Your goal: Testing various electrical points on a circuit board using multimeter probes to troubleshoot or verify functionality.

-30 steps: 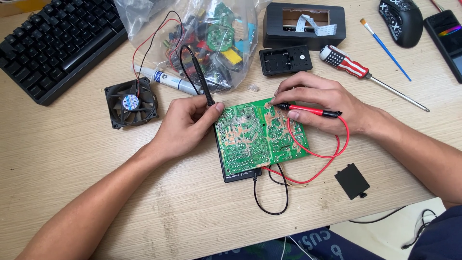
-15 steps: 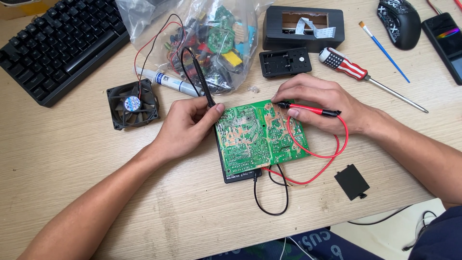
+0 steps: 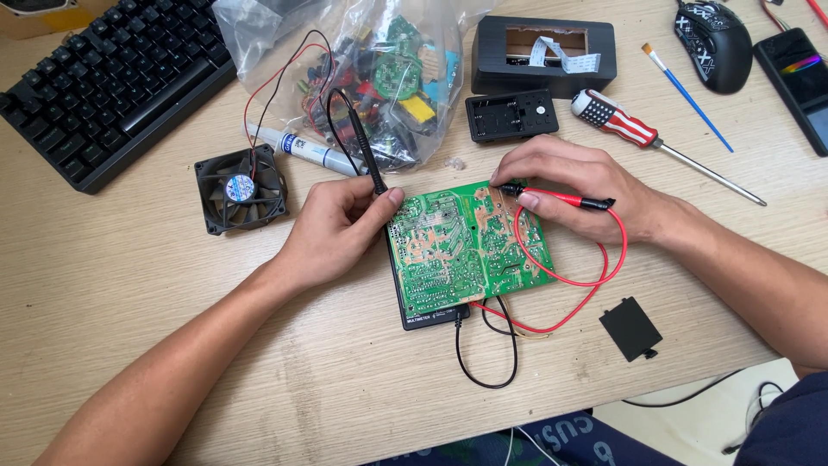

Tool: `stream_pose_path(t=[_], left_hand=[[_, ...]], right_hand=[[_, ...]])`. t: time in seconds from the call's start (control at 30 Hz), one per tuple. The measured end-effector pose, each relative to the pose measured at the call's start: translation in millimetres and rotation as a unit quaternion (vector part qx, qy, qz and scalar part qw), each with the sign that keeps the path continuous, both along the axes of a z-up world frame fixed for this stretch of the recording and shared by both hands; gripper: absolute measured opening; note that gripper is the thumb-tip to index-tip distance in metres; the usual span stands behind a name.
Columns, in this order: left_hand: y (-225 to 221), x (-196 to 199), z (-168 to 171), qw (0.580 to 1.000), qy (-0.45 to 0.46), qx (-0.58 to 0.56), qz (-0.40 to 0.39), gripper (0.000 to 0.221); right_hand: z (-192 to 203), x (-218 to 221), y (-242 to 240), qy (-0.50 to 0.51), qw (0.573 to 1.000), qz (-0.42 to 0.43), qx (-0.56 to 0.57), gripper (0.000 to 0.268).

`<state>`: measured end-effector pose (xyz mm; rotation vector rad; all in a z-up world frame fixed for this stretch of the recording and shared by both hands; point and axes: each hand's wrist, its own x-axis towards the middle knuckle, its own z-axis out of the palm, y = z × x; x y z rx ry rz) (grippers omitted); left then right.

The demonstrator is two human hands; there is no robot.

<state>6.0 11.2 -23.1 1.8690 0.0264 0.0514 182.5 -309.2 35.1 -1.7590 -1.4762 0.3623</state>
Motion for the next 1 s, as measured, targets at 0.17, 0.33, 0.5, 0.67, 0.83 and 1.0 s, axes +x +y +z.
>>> stream_pose_path(t=[0.17,0.33,0.5,0.67,0.83,1.0], left_hand=[[-0.5,0.7,-0.1,1.0,-0.002,0.004,-0.002,0.04],[-1.2,0.8,2.2,1.0,-0.004,0.009,0.0,0.04],[-0.1,1.2,0.9,1.0,-0.001,0.011,-0.004,0.04],[1.6,1.4,5.1,1.0,0.008,0.015,-0.01,0.039],[0.4,0.5,6.9,0.999,0.024,0.016,-0.015,0.041],[2.2,1.4,4.8,0.999,0.024,0.03,-0.015,0.042]], right_hand=[[0.5,0.4,0.2,0.004,1.0,-0.003,0.0,0.035],[1.7,0.8,-0.3,0.0,1.0,0.004,0.0,0.034],[4.3,0.2,0.7,-0.008,1.0,0.012,0.004,0.032],[5.7,-0.2,1.7,-0.006,1.0,0.011,0.003,0.033],[5.6,-1.9,0.5,0.001,1.0,0.01,-0.001,0.034],[5.6,-4.5,1.3,0.008,1.0,-0.006,-0.005,0.036]])
